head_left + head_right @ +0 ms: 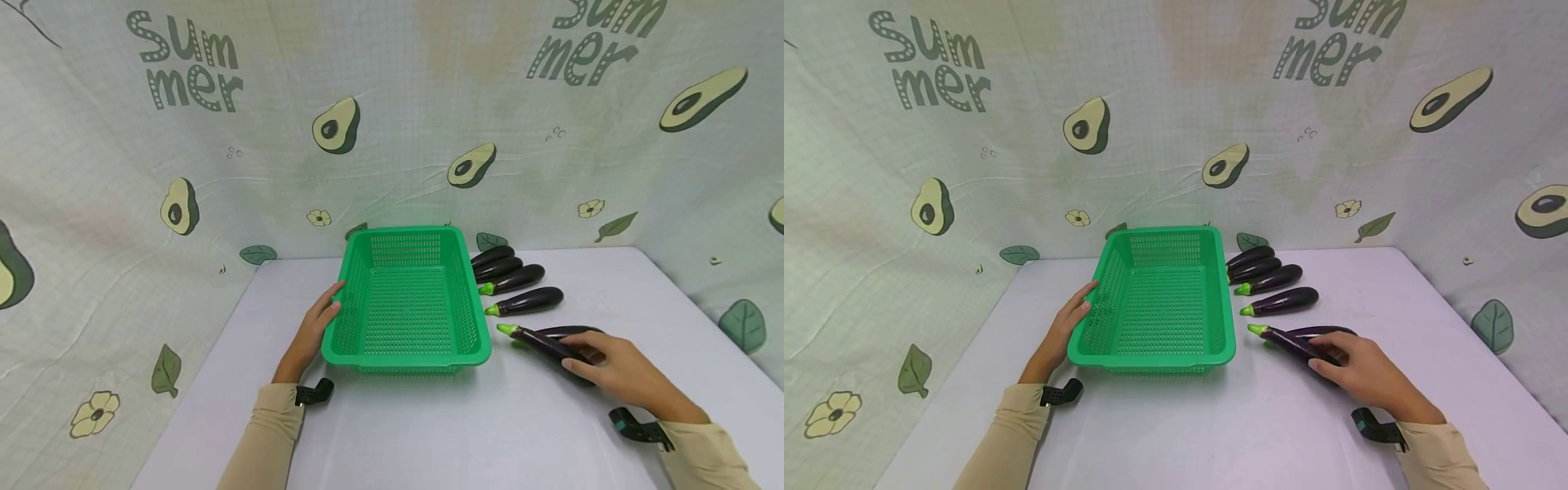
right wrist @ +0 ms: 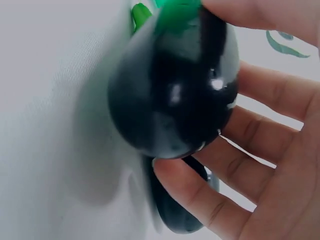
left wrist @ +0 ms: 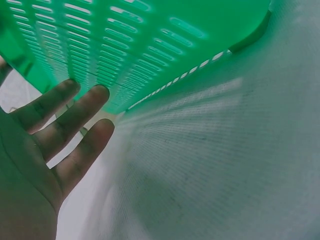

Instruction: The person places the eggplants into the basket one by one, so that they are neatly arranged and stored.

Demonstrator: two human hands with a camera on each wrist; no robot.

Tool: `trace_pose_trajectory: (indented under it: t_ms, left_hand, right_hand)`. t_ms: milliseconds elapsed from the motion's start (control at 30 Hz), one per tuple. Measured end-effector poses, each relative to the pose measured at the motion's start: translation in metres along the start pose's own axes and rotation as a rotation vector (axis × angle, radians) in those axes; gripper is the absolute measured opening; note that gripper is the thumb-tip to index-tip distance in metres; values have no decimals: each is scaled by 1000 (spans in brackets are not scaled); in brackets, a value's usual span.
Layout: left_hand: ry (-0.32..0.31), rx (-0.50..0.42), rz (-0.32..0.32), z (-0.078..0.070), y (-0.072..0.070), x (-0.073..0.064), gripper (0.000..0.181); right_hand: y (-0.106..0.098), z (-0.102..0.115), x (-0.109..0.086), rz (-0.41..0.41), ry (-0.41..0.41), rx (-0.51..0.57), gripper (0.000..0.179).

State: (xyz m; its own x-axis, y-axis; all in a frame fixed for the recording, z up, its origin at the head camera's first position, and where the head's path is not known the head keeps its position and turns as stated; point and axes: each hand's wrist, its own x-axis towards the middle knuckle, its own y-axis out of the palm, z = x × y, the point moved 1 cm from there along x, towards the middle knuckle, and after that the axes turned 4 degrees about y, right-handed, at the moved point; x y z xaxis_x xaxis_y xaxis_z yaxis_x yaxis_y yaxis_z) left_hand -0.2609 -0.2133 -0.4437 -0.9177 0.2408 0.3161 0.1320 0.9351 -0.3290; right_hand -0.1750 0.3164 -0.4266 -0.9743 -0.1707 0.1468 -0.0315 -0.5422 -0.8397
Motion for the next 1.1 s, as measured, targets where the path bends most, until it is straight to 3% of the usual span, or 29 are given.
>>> trace_pose_trajectory:
  t_ms: [167,400,1100]
  left_hand:
    - [-15,10,12,-4,0,0,52]
    - [-13,29,26,-38,1,-7,54]
    - [2,-17,43,-36,1,-7,55]
  right_hand:
    - [-1,0,0,-14,40,66,37]
    - [1,-1,1,-33,31,120,41]
    - [6,1,3,-45,11,290,44]
